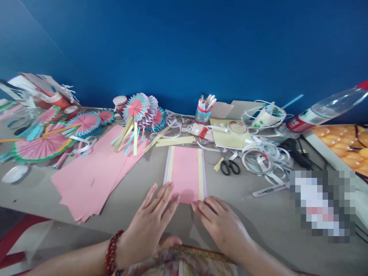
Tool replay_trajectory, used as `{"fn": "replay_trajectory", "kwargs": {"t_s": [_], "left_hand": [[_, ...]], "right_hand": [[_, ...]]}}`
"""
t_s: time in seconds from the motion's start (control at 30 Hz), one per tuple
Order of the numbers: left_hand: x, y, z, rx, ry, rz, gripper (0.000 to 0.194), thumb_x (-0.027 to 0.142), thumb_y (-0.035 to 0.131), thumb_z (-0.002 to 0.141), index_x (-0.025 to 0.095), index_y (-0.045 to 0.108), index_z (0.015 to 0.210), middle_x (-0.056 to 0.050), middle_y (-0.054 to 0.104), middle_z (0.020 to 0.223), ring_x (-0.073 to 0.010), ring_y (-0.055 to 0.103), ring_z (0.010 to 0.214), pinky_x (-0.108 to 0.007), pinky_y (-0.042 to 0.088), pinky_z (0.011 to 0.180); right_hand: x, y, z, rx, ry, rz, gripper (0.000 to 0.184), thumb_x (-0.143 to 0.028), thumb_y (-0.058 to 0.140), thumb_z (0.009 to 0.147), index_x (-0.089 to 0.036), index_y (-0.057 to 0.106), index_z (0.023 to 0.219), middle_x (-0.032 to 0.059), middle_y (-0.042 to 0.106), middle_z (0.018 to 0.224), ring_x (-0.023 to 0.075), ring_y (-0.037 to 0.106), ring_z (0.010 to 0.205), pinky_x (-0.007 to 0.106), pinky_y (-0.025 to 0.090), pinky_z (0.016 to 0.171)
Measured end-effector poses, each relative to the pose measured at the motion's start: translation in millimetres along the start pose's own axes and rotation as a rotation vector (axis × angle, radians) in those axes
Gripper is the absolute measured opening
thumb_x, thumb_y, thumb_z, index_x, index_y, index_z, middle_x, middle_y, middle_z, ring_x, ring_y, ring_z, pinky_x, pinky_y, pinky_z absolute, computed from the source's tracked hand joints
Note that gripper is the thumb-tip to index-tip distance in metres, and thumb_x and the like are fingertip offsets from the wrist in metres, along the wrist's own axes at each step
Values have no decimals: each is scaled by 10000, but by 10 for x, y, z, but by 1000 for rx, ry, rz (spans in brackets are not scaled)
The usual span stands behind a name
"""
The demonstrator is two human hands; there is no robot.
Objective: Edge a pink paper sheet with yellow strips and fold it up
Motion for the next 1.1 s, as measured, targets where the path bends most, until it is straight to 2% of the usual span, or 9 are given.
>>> {"fn": "replay_trajectory", "kwargs": {"t_s": [0.07, 0.17, 0.23, 0.33, 0.53, 0.6, 0.83, 0.97, 1.1], "left_hand": [[-69, -54, 12, 28, -43, 24, 753, 602, 462, 954, 116, 346, 1517, -199, 218, 1601, -374, 173, 1483, -559, 61, 1197], [-87, 26, -49, -9, 10, 29, 727, 623, 420, 963, 137, 383, 1502, -151, 251, 1601, -325, 191, 1485, -539, -26, 1210], [-87, 135, -111, -47, 58, 14, 781, 676, 373, 952, 136, 355, 1516, -116, 301, 1588, -285, 209, 1482, -511, -61, 1218], [-105, 244, -177, -60, 86, -18, 874, 718, 368, 927, 118, 248, 1552, -109, 333, 1574, -266, 228, 1475, -486, -26, 1224], [-125, 292, -195, -76, 87, -42, 904, 735, 370, 916, 128, 206, 1565, -114, 291, 1592, -291, 201, 1480, -491, -25, 1211], [-157, 293, -205, -77, 64, -37, 892, 745, 386, 903, 165, 230, 1563, -109, 287, 1594, -310, 209, 1476, -513, -6, 1205], [-213, 289, -244, -47, 33, -44, 872, 744, 425, 891, 211, 253, 1560, -108, 307, 1587, -323, 254, 1458, -521, 9, 1201], [-204, 291, -242, -53, 25, -25, 862, 730, 419, 903, 201, 246, 1562, -101, 302, 1590, -318, 236, 1465, -517, 10, 1205], [-215, 278, -293, -58, 13, 15, 869, 706, 404, 924, 142, 233, 1562, -114, 302, 1588, -308, 225, 1471, -500, 18, 1216]], "right_hand": [[0, -18, 2, 7, 9, -8, 402, -179, 661, 812, -158, 625, 1213, 51, 690, 1141, 231, 546, 1007, 374, 415, 931], [10, -26, 1, 18, 29, -14, 388, -178, 671, 808, -170, 630, 1194, 55, 691, 1129, 228, 549, 1010, 375, 412, 926], [8, -21, 9, 17, 38, -11, 376, -172, 674, 811, -176, 633, 1184, 53, 688, 1133, 228, 549, 1011, 382, 402, 941], [-8, -33, 52, 20, 64, 2, 376, -191, 670, 838, -183, 625, 1211, 49, 687, 1127, 232, 550, 1011, 406, 368, 997], [-48, 21, 221, -32, 158, 38, 542, -467, 740, 826, -297, 571, 1313, 27, 687, 1013, 239, 562, 932, 469, 334, 1025], [-47, 43, 231, -30, 173, 58, 533, -487, 750, 814, -307, 587, 1289, 20, 690, 1024, 237, 561, 938, 478, 312, 1045], [218, -58, -111, 68, 293, 76, 371, -364, 692, 885, -330, 631, 1250, -7, 696, 1141, 235, 555, 1021, 499, 195, 1135], [367, -106, -344, 89, 357, 50, 324, -396, 584, 956, -366, 628, 1276, 1, 658, 1270, 251, 531, 1133, 512, 205, 1140], [404, -107, -416, 113, 377, 74, 315, -430, 534, 977, -370, 637, 1268, -5, 637, 1320, 246, 521, 1188, 499, 214, 1149]]}}
Point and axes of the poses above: each hand's wrist, its own z-axis towards the middle knuckle, its own y-axis out of the palm, x = y × z, the point moved 10 cm from there along z, towards the middle knuckle
